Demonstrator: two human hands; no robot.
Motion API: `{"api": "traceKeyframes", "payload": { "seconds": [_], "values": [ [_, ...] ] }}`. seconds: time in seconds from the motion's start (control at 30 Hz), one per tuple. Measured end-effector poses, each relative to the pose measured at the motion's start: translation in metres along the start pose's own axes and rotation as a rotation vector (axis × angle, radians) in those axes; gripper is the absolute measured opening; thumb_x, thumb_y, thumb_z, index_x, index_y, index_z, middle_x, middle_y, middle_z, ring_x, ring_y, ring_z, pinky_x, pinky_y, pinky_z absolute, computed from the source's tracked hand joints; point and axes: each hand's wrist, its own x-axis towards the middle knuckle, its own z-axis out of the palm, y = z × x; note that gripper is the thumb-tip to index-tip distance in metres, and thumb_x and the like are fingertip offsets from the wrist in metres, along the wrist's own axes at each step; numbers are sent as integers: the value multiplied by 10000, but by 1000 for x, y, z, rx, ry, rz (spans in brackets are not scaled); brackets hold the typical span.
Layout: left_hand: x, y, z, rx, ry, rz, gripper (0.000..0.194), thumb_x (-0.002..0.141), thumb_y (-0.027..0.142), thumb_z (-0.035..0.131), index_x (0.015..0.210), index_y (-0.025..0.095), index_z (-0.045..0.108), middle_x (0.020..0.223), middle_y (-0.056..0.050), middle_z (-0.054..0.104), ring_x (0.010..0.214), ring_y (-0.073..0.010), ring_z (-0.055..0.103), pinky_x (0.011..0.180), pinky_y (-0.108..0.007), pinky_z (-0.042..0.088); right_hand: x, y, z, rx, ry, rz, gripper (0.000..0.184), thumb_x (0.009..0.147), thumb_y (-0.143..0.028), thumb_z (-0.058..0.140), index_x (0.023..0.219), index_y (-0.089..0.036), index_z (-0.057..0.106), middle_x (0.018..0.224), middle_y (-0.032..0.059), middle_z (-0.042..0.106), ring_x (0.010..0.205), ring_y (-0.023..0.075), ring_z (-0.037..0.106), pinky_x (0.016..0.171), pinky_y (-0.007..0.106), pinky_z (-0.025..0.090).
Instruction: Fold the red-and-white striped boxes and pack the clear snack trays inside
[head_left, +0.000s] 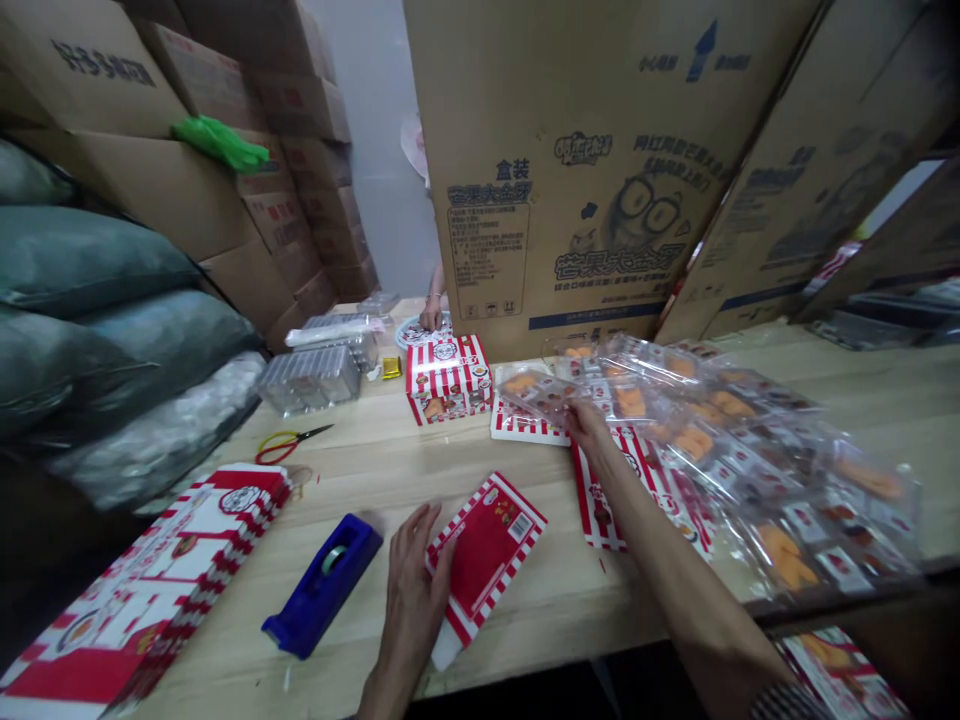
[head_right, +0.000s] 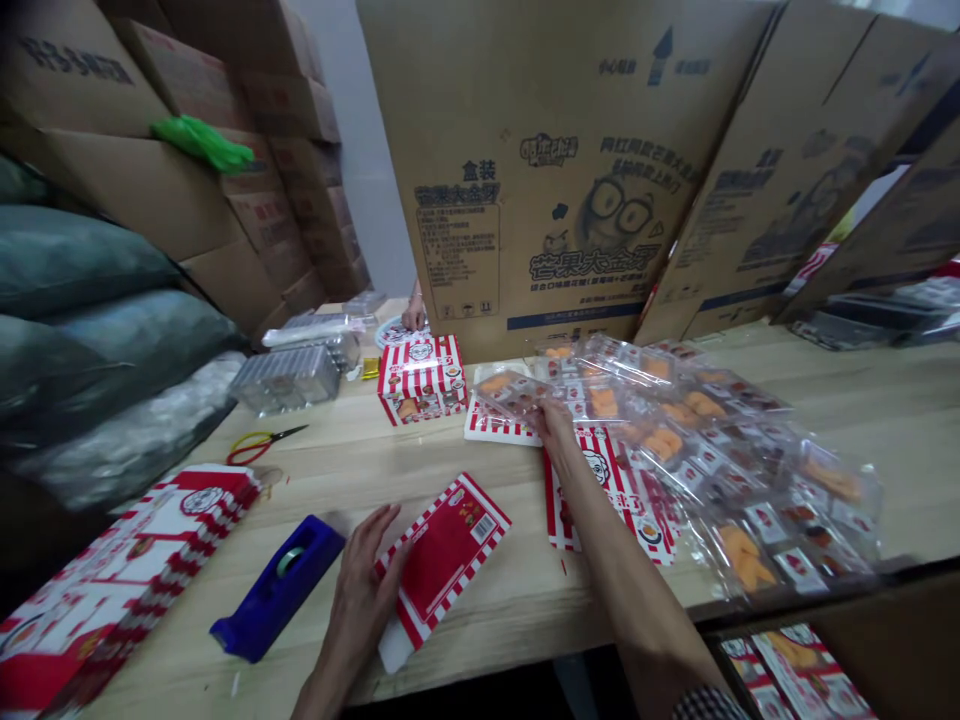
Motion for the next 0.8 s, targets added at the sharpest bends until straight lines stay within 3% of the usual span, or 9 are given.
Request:
{"api": "traceKeyframes", "payload": {
  "seconds": [0.1, 0.17, 0.23, 0.3, 0.4, 0.5, 0.63, 0.73, 0.8],
  "values": [
    [1, 48, 5, -68, -51, 93, 546, 916, 293, 599, 1451, 241, 503, 1534, -138, 466, 1456, -327, 391, 1192, -578, 330, -63, 0, -21, 7, 10, -90, 230, 865, -324, 753, 829, -156, 599, 742, -34, 616, 647, 109, 606, 630, 249, 539],
    [2, 78, 12, -117, -121, 175, 797, 844, 269, 698, 1559, 244, 346, 1646, -133, 297, 1536, -349, 230, 1221, -580, 280, -116, 2, -29, 13, -18, -164, 339, 725, -326, 859, 748, -188, 551, 672, -59, 572, 651, 120, 600, 630, 238, 529],
    [2, 101, 18, -156, -133, 254, 911, 827, 259, 718, 1603, 221, 243, 1677, -133, 215, 1550, -360, 178, 1236, -570, 255, -171, 3, -32, -40, -110, -314, 324, 729, -326, 856, 733, -199, 557, 683, -36, 593, 645, 137, 604, 600, 245, 523],
    [-1, 114, 16, -208, -75, 272, 810, 894, 224, 626, 1606, 220, 241, 1652, -134, 286, 1520, -340, 287, 1225, -539, 296, -220, 3, -33, -108, -283, -468, 214, 829, -291, 771, 763, -214, 583, 720, -12, 618, 664, 150, 621, 600, 253, 532],
    [-13, 112, -4, -313, 34, 211, 608, 940, 193, 550, 1532, 250, 421, 1528, -129, 503, 1394, -307, 504, 1170, -488, 393, -265, -7, -31, -249, -617, -628, 32, 919, -230, 660, 889, -239, 650, 833, 27, 696, 764, 186, 681, 677, 291, 580],
    [-35, 90, -40, -434, 174, 51, 374, 925, 250, 616, 1296, 248, 663, 1309, -116, 688, 1222, -295, 646, 1073, -434, 492, -266, -27, -30, -394, -920, -715, 220, 918, -222, 678, 1132, -270, 663, 1099, 62, 730, 1034, 229, 701, 910, 370, 584],
    [-71, 49, -104, -481, 515, -328, 328, 856, 336, 725, 1150, 193, 701, 1079, -86, 758, 996, -245, 715, 920, -354, 560, -214, -42, -31, -521, -1027, -769, 393, 866, -307, 759, 1242, -288, 646, 1267, 82, 686, 1283, 281, 592, 1106, 502, 460],
    [-98, 20, -150, -624, 720, -552, 399, 749, 349, 804, 1084, 166, 687, 997, -48, 755, 867, -192, 720, 811, -298, 583, -174, -24, -26, -884, -1205, -726, 749, 737, -346, 867, 1416, -283, 555, 1510, 132, 511, 1499, 362, 314, 1198, 597, 272],
    [-116, 6, -171, -739, 695, -705, 435, 649, 287, 856, 1023, 151, 679, 880, -9, 746, 736, -153, 710, 711, -249, 584, -160, -2, -17, -1214, -1327, -670, 1130, 592, -311, 948, 1561, -269, 369, 1653, 175, 269, 1548, 433, 80, 1206, 668, 63]
  ]
}}
